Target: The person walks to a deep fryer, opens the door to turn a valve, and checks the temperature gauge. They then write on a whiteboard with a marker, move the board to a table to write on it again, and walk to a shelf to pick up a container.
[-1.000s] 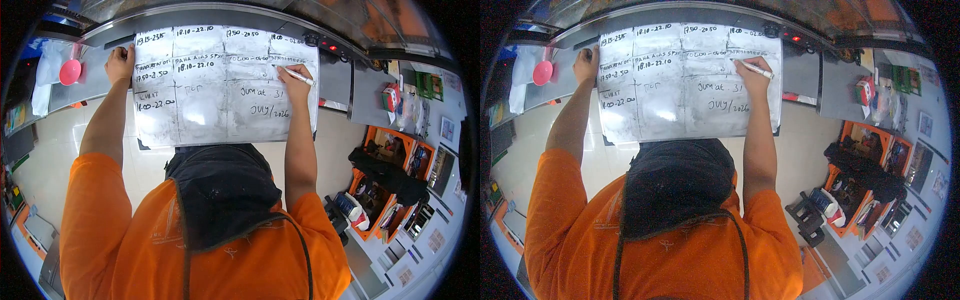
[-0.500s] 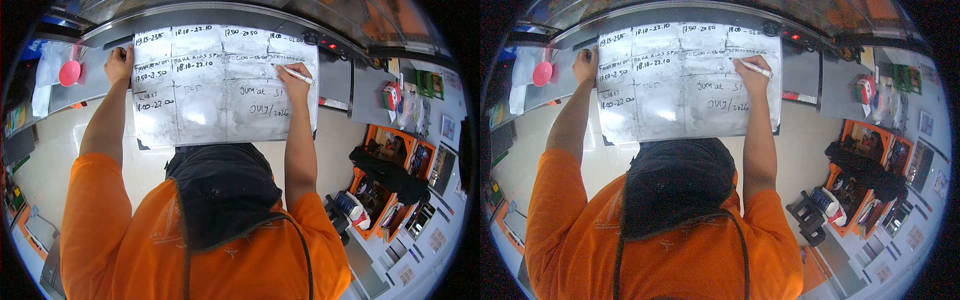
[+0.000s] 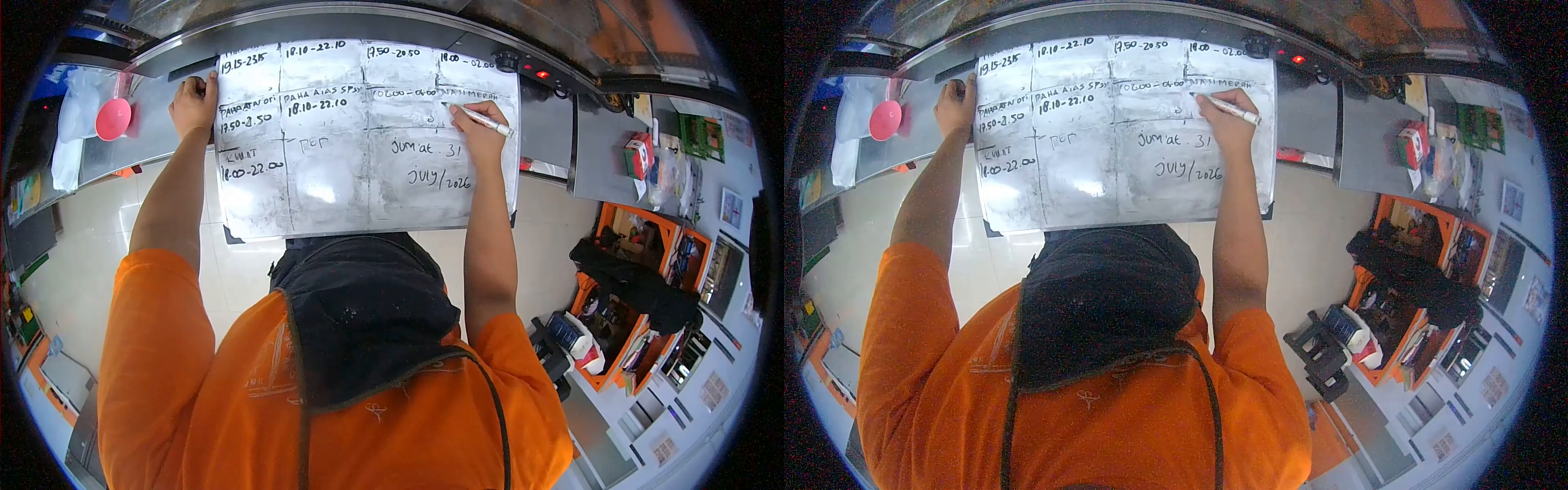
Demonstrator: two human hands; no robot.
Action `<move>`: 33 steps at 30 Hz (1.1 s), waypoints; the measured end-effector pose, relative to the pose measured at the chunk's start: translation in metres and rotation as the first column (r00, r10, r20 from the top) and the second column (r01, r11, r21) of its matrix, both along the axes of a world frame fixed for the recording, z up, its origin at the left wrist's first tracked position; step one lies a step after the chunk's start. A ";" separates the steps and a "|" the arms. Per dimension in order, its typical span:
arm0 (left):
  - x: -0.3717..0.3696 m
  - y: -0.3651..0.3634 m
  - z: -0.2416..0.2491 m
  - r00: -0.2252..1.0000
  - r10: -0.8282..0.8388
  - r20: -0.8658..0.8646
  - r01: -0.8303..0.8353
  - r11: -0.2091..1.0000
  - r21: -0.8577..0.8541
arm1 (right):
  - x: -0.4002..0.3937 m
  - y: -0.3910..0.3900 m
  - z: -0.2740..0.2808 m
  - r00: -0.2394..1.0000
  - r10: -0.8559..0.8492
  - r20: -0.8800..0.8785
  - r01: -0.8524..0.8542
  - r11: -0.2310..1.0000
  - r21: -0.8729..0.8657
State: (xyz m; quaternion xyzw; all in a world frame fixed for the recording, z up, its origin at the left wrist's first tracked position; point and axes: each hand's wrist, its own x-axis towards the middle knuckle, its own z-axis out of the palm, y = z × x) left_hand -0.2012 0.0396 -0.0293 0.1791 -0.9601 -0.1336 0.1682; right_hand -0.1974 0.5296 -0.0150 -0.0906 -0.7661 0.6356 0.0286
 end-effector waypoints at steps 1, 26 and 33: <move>0.000 0.000 0.000 1.000 0.000 0.001 0.000 1.000 0.002 | 0.000 0.001 -0.002 1.000 0.005 -0.005 -0.005 1.000 0.000; 0.000 0.002 0.004 0.999 0.030 0.046 -0.031 0.999 0.023 | 0.000 -0.003 0.003 0.999 -0.032 0.016 0.032 0.999 -0.012; 0.001 0.003 0.005 1.000 0.021 0.019 -0.021 1.000 0.015 | -0.001 0.005 -0.014 0.998 0.012 -0.067 -0.003 0.990 0.138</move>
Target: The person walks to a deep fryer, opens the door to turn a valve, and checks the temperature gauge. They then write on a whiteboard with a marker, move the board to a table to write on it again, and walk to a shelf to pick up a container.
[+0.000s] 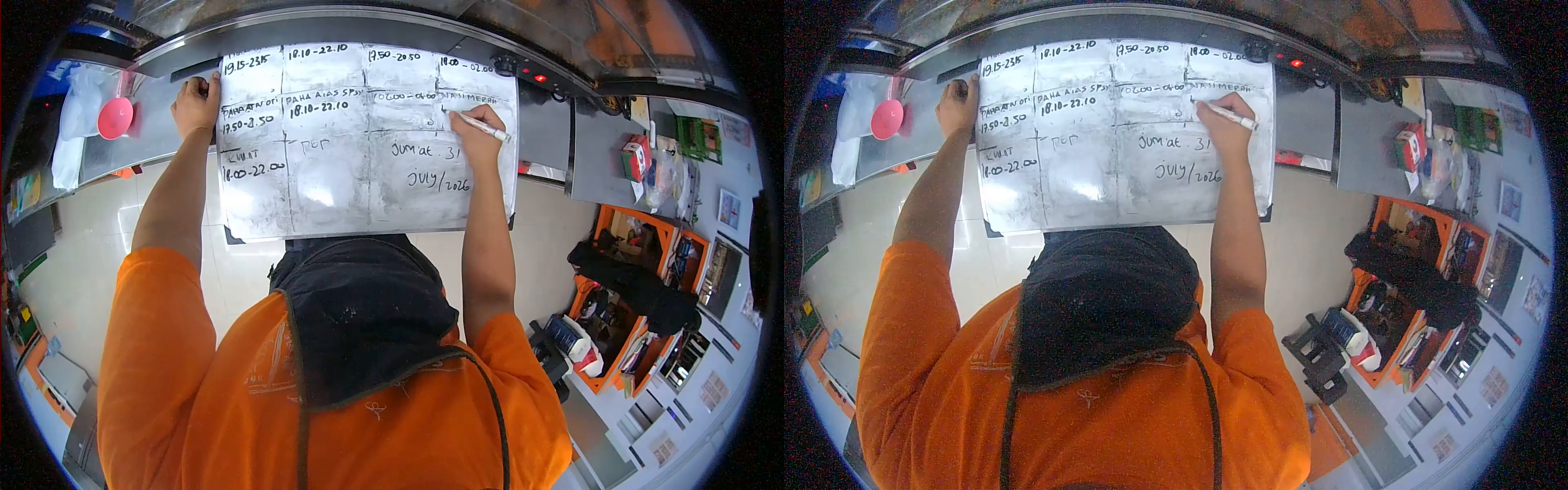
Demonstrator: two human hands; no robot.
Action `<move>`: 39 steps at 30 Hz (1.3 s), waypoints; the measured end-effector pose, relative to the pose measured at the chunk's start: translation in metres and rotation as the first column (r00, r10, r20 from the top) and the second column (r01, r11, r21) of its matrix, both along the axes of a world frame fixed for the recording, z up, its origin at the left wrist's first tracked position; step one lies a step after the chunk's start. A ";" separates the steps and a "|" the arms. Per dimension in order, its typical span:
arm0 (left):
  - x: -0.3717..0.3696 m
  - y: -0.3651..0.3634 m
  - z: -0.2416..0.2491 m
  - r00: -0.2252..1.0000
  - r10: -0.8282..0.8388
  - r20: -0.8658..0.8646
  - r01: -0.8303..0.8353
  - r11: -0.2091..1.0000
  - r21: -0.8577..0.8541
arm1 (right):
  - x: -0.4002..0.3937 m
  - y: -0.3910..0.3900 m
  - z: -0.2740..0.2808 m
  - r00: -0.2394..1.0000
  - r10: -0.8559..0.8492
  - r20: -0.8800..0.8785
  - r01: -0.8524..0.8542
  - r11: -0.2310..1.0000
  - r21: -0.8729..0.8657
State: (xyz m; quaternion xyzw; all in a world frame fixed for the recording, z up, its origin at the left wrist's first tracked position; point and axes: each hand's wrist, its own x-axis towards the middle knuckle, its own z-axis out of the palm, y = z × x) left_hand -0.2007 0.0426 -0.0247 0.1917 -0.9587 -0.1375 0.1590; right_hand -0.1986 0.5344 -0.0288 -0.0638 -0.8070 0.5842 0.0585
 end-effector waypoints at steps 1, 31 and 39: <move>0.000 0.000 0.000 1.000 0.000 -0.009 0.000 1.000 0.000 | 0.000 0.001 0.000 1.000 0.003 0.007 -0.004 1.000 0.023; 0.000 -0.001 0.000 1.000 -0.016 0.014 0.016 1.000 -0.004 | 0.001 -0.002 0.007 0.995 -0.102 -0.012 0.102 0.994 -0.029; -0.001 -0.003 -0.007 0.999 -0.019 -0.050 0.020 1.000 0.007 | 0.001 0.000 0.005 0.990 -0.123 -0.071 0.124 0.992 0.011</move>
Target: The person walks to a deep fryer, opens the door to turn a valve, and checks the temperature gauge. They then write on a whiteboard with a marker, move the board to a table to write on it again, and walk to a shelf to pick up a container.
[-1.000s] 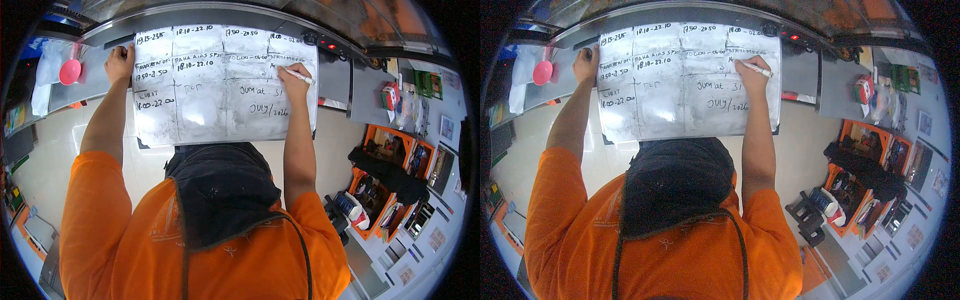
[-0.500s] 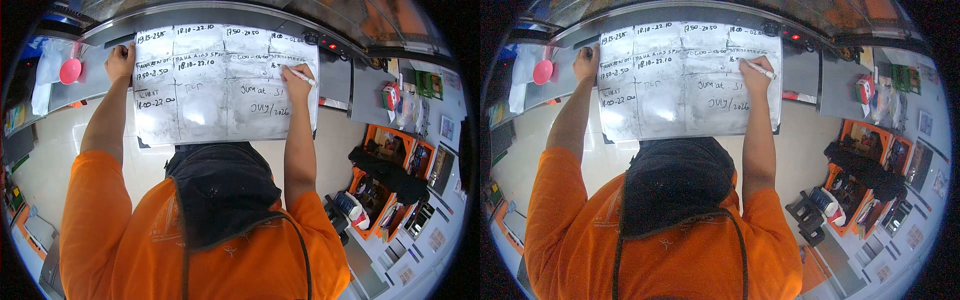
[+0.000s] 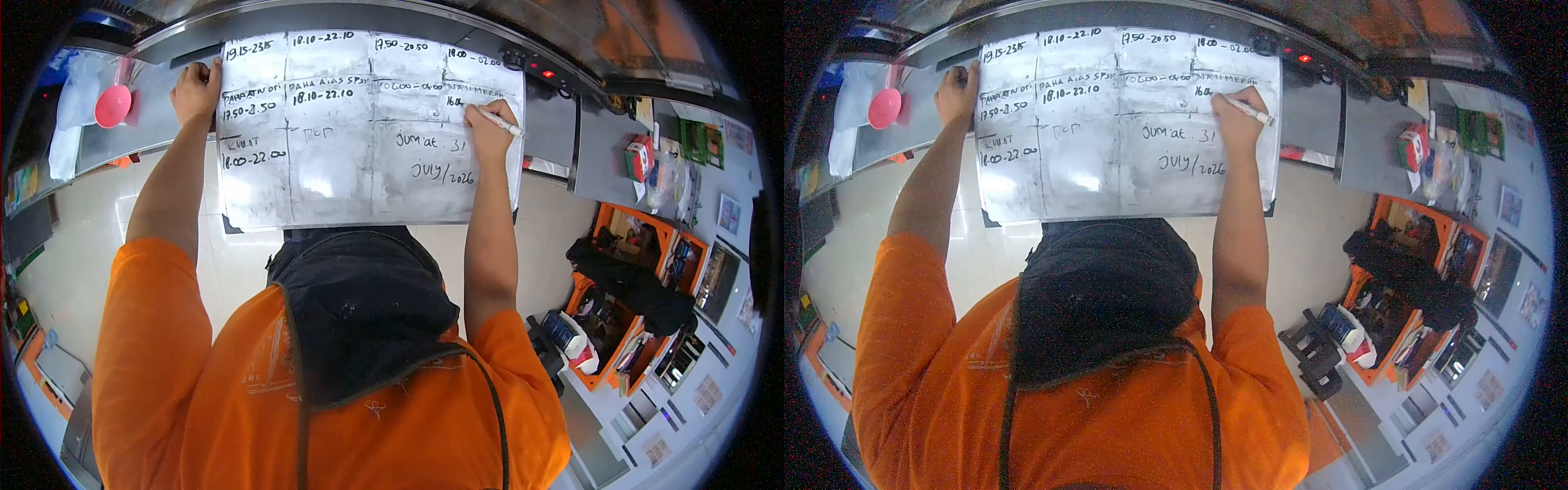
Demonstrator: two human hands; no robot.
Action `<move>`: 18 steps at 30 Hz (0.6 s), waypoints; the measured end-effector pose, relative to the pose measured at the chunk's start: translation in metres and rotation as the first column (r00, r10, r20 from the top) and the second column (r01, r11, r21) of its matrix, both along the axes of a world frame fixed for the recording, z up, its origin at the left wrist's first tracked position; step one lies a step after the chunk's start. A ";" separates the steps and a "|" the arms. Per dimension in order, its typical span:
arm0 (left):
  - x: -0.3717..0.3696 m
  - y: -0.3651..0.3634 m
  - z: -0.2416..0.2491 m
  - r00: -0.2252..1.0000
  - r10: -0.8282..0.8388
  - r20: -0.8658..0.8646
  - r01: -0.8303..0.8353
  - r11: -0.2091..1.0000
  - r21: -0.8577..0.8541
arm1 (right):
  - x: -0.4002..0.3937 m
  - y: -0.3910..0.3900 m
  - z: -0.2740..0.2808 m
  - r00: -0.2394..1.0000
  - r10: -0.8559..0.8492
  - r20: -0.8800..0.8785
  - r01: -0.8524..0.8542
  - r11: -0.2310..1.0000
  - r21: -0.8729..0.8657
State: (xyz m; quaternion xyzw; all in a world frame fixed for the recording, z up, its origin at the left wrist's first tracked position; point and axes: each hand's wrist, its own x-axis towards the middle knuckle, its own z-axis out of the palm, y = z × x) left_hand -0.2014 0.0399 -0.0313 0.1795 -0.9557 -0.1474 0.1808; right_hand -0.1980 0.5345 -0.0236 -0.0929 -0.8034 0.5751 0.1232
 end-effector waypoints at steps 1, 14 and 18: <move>0.000 -0.001 0.000 1.000 -0.002 -0.004 0.002 1.000 0.008 | 0.001 -0.001 0.002 1.000 -0.005 -0.008 0.005 1.000 0.014; -0.002 -0.002 -0.003 0.999 0.011 0.033 -0.010 1.000 -0.025 | 0.005 0.006 0.013 0.993 -0.065 0.093 0.068 0.997 -0.027; -0.003 -0.005 -0.005 0.999 0.010 0.047 -0.009 1.000 -0.018 | 0.005 0.011 0.010 0.993 -0.112 0.027 0.114 0.986 -0.118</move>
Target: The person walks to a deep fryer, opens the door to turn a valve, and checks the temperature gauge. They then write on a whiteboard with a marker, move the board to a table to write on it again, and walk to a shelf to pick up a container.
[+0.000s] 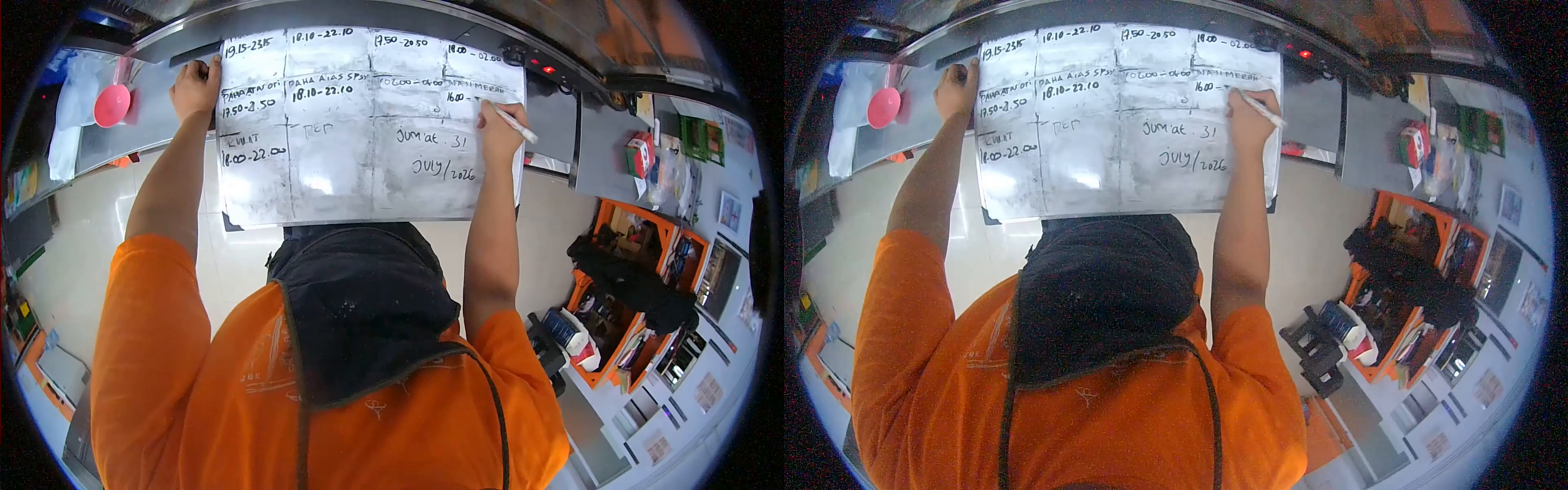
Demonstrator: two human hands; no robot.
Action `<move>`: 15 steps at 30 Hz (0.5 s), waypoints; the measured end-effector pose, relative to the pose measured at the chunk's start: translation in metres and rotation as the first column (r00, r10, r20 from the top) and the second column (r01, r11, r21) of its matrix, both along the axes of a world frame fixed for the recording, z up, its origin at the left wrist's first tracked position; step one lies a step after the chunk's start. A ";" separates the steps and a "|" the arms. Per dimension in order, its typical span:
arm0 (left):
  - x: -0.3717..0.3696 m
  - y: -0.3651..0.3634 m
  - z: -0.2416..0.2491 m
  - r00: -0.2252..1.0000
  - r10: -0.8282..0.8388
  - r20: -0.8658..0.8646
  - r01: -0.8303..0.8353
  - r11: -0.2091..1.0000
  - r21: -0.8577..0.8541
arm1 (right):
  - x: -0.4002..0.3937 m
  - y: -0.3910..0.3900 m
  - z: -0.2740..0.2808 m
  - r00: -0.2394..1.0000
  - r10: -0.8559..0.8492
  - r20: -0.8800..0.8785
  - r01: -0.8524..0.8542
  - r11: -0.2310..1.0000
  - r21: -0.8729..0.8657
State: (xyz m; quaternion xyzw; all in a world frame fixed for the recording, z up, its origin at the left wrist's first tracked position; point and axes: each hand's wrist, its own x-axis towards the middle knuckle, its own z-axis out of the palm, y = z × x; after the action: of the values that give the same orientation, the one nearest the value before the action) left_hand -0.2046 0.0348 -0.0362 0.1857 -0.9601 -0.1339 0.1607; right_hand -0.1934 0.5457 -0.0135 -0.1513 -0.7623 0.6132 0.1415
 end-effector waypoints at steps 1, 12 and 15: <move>-0.001 0.000 0.000 1.000 0.001 -0.002 -0.001 1.000 0.000 | 0.000 0.002 0.001 0.998 -0.041 -0.038 0.037 0.994 -0.099; -0.001 0.002 0.002 1.000 0.008 0.003 -0.008 1.000 -0.028 | -0.001 0.026 0.010 0.993 0.122 0.006 -0.121 0.991 -0.064; -0.001 0.002 0.002 1.000 0.009 0.012 -0.009 1.000 -0.012 | -0.001 0.028 0.005 0.987 0.147 0.059 -0.144 0.988 -0.061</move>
State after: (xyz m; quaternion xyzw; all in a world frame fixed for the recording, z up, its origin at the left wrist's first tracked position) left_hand -0.2052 0.0368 -0.0345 0.1900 -0.9609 -0.1263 0.1566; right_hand -0.1948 0.5737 -0.0082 -0.1184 -0.7577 0.6381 0.0679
